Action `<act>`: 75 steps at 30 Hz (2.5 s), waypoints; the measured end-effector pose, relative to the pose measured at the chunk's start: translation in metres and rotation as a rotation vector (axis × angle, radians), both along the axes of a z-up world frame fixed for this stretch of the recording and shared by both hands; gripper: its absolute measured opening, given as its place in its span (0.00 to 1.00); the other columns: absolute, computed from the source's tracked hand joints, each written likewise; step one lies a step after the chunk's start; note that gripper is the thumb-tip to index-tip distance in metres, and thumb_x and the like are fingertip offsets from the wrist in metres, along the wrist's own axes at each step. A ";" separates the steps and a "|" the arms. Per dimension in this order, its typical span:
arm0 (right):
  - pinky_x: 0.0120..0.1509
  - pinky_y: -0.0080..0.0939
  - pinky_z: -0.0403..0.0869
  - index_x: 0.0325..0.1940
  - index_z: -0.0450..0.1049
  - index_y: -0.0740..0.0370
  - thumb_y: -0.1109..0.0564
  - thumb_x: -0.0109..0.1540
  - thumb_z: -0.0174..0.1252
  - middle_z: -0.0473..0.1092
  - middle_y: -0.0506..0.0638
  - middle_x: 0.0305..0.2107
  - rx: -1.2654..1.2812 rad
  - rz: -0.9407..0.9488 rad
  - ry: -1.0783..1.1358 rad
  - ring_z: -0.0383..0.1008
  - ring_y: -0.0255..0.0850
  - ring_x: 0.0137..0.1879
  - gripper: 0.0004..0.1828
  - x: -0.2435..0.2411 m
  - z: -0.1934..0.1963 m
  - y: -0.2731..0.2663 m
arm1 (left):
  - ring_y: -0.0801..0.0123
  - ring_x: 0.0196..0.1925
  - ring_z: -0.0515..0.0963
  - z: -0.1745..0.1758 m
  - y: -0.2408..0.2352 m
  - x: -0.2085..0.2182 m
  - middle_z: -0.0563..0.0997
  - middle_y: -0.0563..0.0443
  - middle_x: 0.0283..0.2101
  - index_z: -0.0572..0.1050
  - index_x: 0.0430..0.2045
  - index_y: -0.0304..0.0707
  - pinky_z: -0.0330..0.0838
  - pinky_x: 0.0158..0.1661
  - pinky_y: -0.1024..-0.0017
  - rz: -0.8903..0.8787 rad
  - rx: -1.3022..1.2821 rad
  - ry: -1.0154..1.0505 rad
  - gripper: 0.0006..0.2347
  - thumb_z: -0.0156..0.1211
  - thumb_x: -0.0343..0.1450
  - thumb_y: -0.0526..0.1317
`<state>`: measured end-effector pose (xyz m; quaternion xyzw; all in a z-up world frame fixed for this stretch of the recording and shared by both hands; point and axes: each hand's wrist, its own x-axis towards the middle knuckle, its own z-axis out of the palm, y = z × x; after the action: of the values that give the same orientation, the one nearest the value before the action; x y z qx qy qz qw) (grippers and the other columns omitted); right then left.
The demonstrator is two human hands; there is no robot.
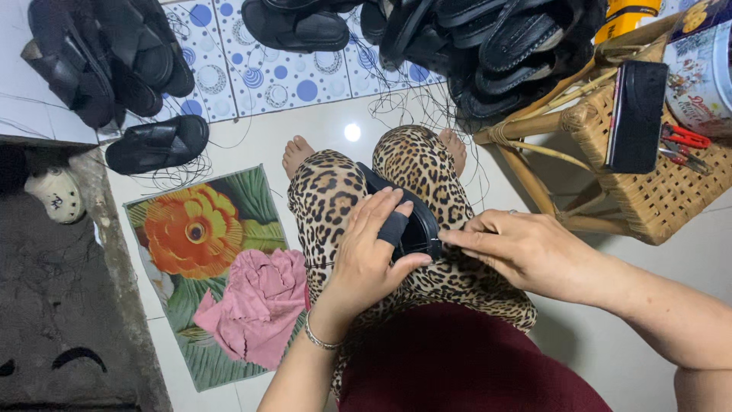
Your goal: The person sits on the floor and sews a black sandal using a needle and thread. They repeatedly push the needle through the sandal's sole and pull the thread to secure it. The task involves handling the sandal, needle, and thread while surrounded by other footwear.
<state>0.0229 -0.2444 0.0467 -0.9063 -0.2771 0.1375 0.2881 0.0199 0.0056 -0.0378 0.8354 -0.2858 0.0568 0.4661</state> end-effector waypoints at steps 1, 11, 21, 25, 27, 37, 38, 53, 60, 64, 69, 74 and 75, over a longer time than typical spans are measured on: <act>0.34 0.48 0.78 0.54 0.81 0.49 0.55 0.64 0.57 0.76 0.48 0.34 -0.009 0.001 -0.015 0.80 0.50 0.33 0.15 0.000 -0.001 -0.001 | 0.36 0.66 0.72 -0.003 -0.001 -0.001 0.73 0.31 0.61 0.69 0.61 0.28 0.61 0.66 0.43 0.013 -0.014 -0.004 0.32 0.70 0.67 0.51; 0.32 0.52 0.80 0.55 0.80 0.42 0.60 0.59 0.57 0.76 0.49 0.33 -0.266 0.091 0.022 0.82 0.51 0.30 0.22 0.009 0.012 -0.008 | 0.37 0.62 0.75 -0.014 -0.011 0.004 0.76 0.31 0.58 0.71 0.58 0.28 0.66 0.62 0.44 0.057 -0.017 -0.078 0.33 0.72 0.64 0.53; 0.33 0.59 0.76 0.67 0.63 0.39 0.57 0.53 0.57 0.68 0.51 0.32 -0.615 0.310 0.221 0.76 0.56 0.37 0.36 0.019 -0.004 -0.004 | 0.41 0.61 0.76 -0.026 -0.017 0.005 0.77 0.40 0.60 0.76 0.49 0.24 0.71 0.56 0.44 0.034 0.064 -0.098 0.29 0.68 0.68 0.57; 0.32 0.51 0.79 0.43 0.73 0.44 0.58 0.61 0.52 0.74 0.49 0.33 -0.362 0.253 0.025 0.81 0.50 0.31 0.10 0.019 -0.017 -0.006 | 0.38 0.59 0.77 -0.030 -0.019 0.005 0.77 0.33 0.59 0.71 0.58 0.29 0.72 0.56 0.46 0.069 -0.005 -0.171 0.34 0.76 0.61 0.51; 0.32 0.50 0.79 0.44 0.71 0.44 0.59 0.61 0.52 0.74 0.49 0.32 -0.386 0.249 0.003 0.81 0.49 0.31 0.11 0.017 -0.020 -0.001 | 0.37 0.59 0.77 -0.031 -0.021 0.004 0.77 0.33 0.59 0.72 0.58 0.29 0.72 0.56 0.45 0.064 -0.004 -0.176 0.34 0.76 0.62 0.51; 0.30 0.52 0.79 0.43 0.67 0.52 0.54 0.67 0.49 0.72 0.49 0.23 -0.261 0.208 0.037 0.80 0.50 0.28 0.02 0.025 -0.011 0.015 | 0.37 0.52 0.79 -0.035 -0.020 -0.009 0.79 0.33 0.51 0.75 0.52 0.26 0.74 0.52 0.43 0.195 -0.049 -0.258 0.28 0.66 0.68 0.54; 0.29 0.49 0.78 0.39 0.67 0.53 0.51 0.69 0.51 0.71 0.49 0.21 -0.194 0.191 0.006 0.80 0.51 0.28 0.07 0.025 -0.006 0.016 | 0.39 0.48 0.80 -0.041 -0.020 -0.017 0.79 0.35 0.46 0.77 0.49 0.27 0.75 0.50 0.41 0.269 -0.045 -0.297 0.27 0.64 0.69 0.56; 0.33 0.46 0.81 0.46 0.70 0.56 0.53 0.68 0.54 0.75 0.51 0.25 -0.177 0.099 -0.101 0.82 0.47 0.31 0.06 0.015 -0.009 0.014 | 0.60 0.22 0.82 -0.062 -0.020 -0.044 0.82 0.40 0.24 0.78 0.42 0.25 0.79 0.21 0.65 0.202 -0.572 0.714 0.10 0.65 0.70 0.33; 0.34 0.45 0.81 0.48 0.74 0.57 0.58 0.66 0.55 0.77 0.56 0.33 -0.210 0.206 -0.187 0.83 0.49 0.36 0.07 0.004 -0.009 -0.008 | 0.61 0.14 0.77 0.020 -0.028 -0.007 0.73 0.51 0.09 0.76 0.18 0.36 0.70 0.19 0.70 0.148 -0.190 0.608 0.08 0.67 0.68 0.34; 0.27 0.54 0.75 0.74 0.58 0.39 0.63 0.53 0.54 0.65 0.48 0.30 -0.605 0.364 0.074 0.74 0.50 0.26 0.44 0.006 0.007 -0.023 | 0.72 0.26 0.75 0.020 -0.019 -0.002 0.74 0.58 0.26 0.65 0.57 0.38 0.72 0.38 0.73 -0.001 -0.181 0.828 0.19 0.57 0.72 0.32; 0.22 0.50 0.76 0.71 0.57 0.09 0.38 0.61 0.49 0.66 0.37 0.29 -0.843 0.180 0.027 0.81 0.38 0.29 0.33 0.003 0.033 -0.077 | 0.71 0.32 0.79 0.017 -0.020 0.005 0.78 0.58 0.28 0.69 0.55 0.39 0.75 0.43 0.72 0.117 -0.203 0.864 0.16 0.57 0.72 0.35; 0.46 0.29 0.73 0.66 0.75 0.41 0.46 0.55 0.68 0.80 0.38 0.28 -0.064 -0.265 0.369 0.77 0.26 0.32 0.33 0.012 -0.003 -0.065 | 0.80 0.16 0.66 0.018 -0.011 0.003 0.84 0.59 0.35 0.69 0.61 0.44 0.66 0.21 0.75 0.187 -0.128 0.713 0.17 0.40 0.78 0.43; 0.46 0.29 0.73 0.66 0.75 0.41 0.46 0.55 0.68 0.80 0.38 0.28 -0.062 -0.262 0.369 0.77 0.26 0.32 0.33 0.007 -0.014 -0.052 | 0.80 0.16 0.66 0.014 -0.014 0.000 0.84 0.59 0.35 0.69 0.61 0.44 0.66 0.21 0.75 0.191 -0.126 0.712 0.17 0.40 0.78 0.43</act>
<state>0.0297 -0.2962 0.0330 -0.9024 -0.0954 0.2709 0.3212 0.0195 -0.0086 -0.0236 0.7954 -0.0226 -0.1767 0.5794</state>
